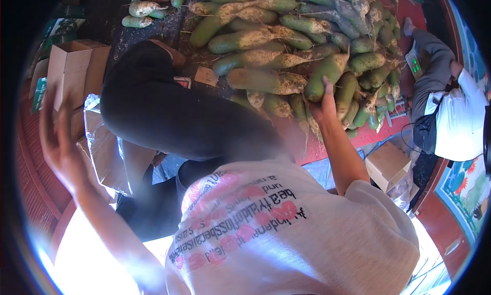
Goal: Weighing and packing large radishes or daikons into plastic bags and corrugated boxes.
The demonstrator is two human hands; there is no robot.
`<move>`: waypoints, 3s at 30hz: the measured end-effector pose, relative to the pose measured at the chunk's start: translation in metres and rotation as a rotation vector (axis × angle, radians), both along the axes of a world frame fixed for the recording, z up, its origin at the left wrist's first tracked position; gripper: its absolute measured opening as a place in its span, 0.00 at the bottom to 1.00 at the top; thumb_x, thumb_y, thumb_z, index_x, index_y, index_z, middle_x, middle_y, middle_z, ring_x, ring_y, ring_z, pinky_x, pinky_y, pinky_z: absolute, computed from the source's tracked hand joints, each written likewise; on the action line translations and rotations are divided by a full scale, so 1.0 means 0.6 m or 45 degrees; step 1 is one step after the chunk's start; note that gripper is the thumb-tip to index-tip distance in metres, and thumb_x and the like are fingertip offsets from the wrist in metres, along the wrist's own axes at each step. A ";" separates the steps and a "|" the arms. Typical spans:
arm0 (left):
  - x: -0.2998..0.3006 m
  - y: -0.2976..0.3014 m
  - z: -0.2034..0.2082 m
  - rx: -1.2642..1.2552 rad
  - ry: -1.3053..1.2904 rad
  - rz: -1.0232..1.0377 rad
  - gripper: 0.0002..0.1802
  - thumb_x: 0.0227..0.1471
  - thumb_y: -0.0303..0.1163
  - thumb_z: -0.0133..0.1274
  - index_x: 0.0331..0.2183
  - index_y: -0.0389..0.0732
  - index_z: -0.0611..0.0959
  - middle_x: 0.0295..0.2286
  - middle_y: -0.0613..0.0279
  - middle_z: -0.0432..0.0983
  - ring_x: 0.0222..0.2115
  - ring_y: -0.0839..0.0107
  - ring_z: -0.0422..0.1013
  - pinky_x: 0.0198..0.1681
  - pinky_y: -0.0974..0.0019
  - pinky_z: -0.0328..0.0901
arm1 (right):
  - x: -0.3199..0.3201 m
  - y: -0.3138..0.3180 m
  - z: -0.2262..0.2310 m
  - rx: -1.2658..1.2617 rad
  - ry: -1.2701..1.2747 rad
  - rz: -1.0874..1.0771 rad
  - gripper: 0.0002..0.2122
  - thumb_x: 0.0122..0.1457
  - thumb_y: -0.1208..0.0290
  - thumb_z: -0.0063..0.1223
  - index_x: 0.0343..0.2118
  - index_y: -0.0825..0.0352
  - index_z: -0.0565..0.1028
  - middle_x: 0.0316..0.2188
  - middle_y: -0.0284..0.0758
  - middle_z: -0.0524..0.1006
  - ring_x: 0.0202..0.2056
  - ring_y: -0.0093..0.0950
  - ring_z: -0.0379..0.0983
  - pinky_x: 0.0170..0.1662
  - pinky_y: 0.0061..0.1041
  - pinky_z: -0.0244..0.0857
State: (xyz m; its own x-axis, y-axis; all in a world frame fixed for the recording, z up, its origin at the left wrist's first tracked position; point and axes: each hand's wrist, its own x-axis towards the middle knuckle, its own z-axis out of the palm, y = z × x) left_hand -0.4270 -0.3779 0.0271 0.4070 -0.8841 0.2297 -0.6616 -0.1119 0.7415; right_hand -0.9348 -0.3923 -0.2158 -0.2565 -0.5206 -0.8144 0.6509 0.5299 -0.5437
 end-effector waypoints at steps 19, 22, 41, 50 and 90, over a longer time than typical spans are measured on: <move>-0.265 -0.198 -0.091 0.949 1.677 -0.798 0.44 0.50 0.48 0.65 0.62 0.46 0.64 0.50 0.57 0.73 0.45 0.62 0.74 0.43 0.53 0.72 | 0.176 -0.216 0.399 -1.775 2.311 1.414 0.45 0.33 0.68 0.76 0.61 0.60 0.66 0.61 0.37 0.65 0.61 0.43 0.60 0.63 0.43 0.58; -0.242 -0.210 -0.087 1.096 1.537 -1.057 0.40 0.54 0.60 0.56 0.60 0.47 0.68 0.45 0.57 0.78 0.39 0.61 0.77 0.39 0.54 0.74 | 0.215 -0.289 0.424 -1.958 2.410 2.017 0.48 0.32 0.65 0.76 0.63 0.52 0.64 0.63 0.36 0.62 0.65 0.41 0.55 0.66 0.42 0.54; 0.133 -0.226 -0.001 0.111 1.312 0.006 0.28 0.65 0.51 0.43 0.39 0.32 0.79 0.31 0.56 0.78 0.31 0.65 0.77 0.28 0.63 0.75 | 0.563 -0.406 0.469 -0.623 -0.224 2.522 0.34 0.55 0.51 0.58 0.57 0.74 0.66 0.39 0.48 0.78 0.30 0.34 0.80 0.29 0.34 0.77; 0.427 0.018 0.059 -0.172 1.405 0.366 0.36 0.59 0.61 0.47 0.46 0.33 0.79 0.41 0.53 0.76 0.36 0.60 0.75 0.37 0.54 0.72 | 0.976 -0.327 0.600 -0.531 -0.286 2.900 0.41 0.59 0.38 0.49 0.67 0.64 0.54 0.57 0.49 0.68 0.52 0.43 0.73 0.45 0.40 0.77; 0.524 0.372 -0.232 0.687 0.152 -0.141 0.25 0.48 0.31 0.56 0.51 0.42 0.78 0.44 0.49 0.78 0.47 0.51 0.74 0.53 0.54 0.68 | 1.182 0.098 -0.034 -2.960 1.529 3.931 0.19 0.59 0.71 0.46 0.54 0.60 0.73 0.53 0.43 0.73 0.57 0.42 0.69 0.55 0.43 0.69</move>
State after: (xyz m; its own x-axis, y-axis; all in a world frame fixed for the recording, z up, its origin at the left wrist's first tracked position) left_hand -0.1128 -0.1546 -0.1120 0.3008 -0.9023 -0.3088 -0.6056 -0.4309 0.6691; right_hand -0.2258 -0.3336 -0.2364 0.6198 0.5416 -0.5679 0.6298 -0.7751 -0.0519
